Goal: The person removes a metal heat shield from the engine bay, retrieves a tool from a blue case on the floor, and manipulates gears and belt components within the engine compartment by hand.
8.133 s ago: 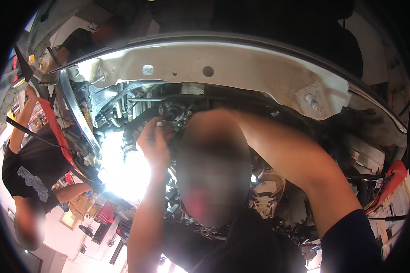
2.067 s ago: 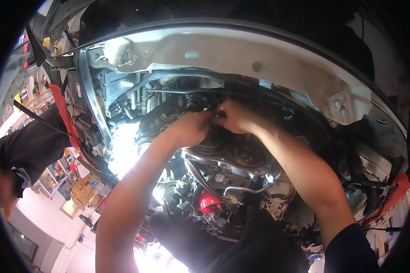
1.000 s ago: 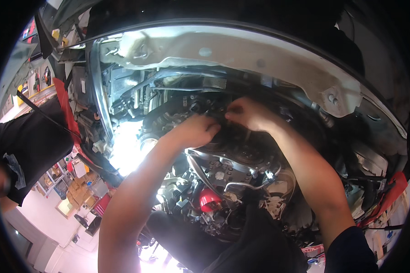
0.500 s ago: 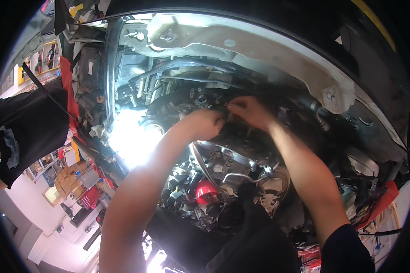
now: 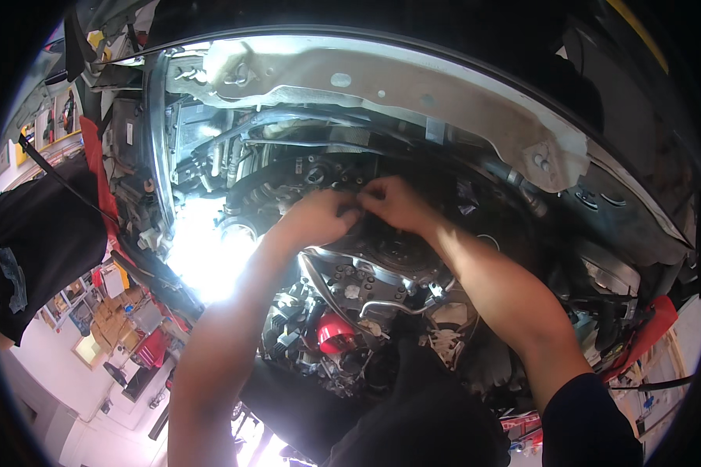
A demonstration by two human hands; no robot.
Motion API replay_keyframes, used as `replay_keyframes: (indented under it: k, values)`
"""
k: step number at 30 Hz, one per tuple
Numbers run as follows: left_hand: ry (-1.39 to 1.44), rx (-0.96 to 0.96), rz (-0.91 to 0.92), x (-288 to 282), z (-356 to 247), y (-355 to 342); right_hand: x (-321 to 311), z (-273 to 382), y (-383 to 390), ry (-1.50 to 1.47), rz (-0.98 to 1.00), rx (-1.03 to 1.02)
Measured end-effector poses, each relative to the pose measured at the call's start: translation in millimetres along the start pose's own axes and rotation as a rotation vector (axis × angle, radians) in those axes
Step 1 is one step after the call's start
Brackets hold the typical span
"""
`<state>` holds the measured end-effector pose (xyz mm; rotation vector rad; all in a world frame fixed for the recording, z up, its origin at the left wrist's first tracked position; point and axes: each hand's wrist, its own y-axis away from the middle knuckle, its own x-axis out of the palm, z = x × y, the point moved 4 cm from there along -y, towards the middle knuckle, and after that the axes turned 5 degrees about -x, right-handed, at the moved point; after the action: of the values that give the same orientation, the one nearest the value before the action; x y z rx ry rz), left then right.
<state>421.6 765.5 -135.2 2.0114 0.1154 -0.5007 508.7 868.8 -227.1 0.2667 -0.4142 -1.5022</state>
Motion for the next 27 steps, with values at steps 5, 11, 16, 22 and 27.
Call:
replay_keyframes:
  k: [5,11,16,22,27]
  values:
    - [0.129,-0.021,0.068,8,22,-19,7,3,-3,-0.091,-0.016,0.007]
    - [0.088,-0.201,-0.028,9,-1,-29,-3,-4,7,-0.161,-0.028,0.138]
    - [0.22,-0.185,-0.15,9,7,-23,-3,4,5,-0.317,-0.038,0.137]
    - [0.079,-0.04,-0.239,4,-7,-22,-9,-10,2,-0.481,0.014,0.134]
    - [0.054,-0.054,-0.257,2,5,-18,-18,-24,12,-0.693,0.058,0.184]
